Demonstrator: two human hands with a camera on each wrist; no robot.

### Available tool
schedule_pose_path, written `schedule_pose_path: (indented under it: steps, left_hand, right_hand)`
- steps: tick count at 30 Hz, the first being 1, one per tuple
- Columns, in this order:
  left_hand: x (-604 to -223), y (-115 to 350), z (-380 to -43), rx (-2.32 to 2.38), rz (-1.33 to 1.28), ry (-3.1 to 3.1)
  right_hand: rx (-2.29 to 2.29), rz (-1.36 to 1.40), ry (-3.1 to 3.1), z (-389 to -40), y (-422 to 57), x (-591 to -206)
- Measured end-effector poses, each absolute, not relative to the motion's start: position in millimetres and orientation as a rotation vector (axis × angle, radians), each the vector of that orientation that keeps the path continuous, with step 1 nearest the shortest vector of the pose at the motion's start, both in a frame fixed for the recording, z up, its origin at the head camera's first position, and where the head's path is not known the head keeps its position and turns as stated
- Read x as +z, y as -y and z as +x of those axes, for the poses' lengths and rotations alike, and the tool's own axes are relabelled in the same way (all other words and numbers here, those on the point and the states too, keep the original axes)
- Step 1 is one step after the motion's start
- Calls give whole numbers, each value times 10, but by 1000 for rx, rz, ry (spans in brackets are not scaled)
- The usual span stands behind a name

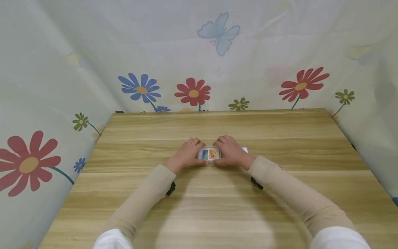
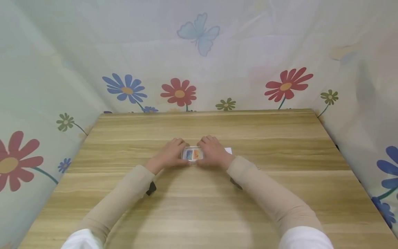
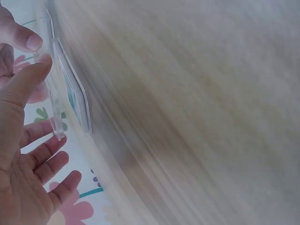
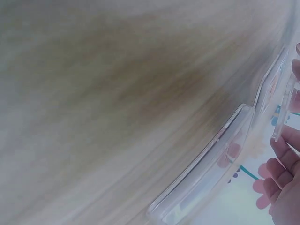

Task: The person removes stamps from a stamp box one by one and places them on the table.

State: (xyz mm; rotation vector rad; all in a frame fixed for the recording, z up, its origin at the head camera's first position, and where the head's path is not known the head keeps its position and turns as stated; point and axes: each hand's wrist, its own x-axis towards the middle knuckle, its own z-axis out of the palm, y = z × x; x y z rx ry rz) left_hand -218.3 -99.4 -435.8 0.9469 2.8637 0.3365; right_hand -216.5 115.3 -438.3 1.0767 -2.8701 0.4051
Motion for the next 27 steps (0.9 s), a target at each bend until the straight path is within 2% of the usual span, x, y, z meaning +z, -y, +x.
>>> schedule_pose_path:
  steps: [27]
  left_hand:
    - [-4359, 875, -1876, 285, 1158, -2832]
  right_hand:
    - [310, 1101, 2835, -1747, -1316, -4307]
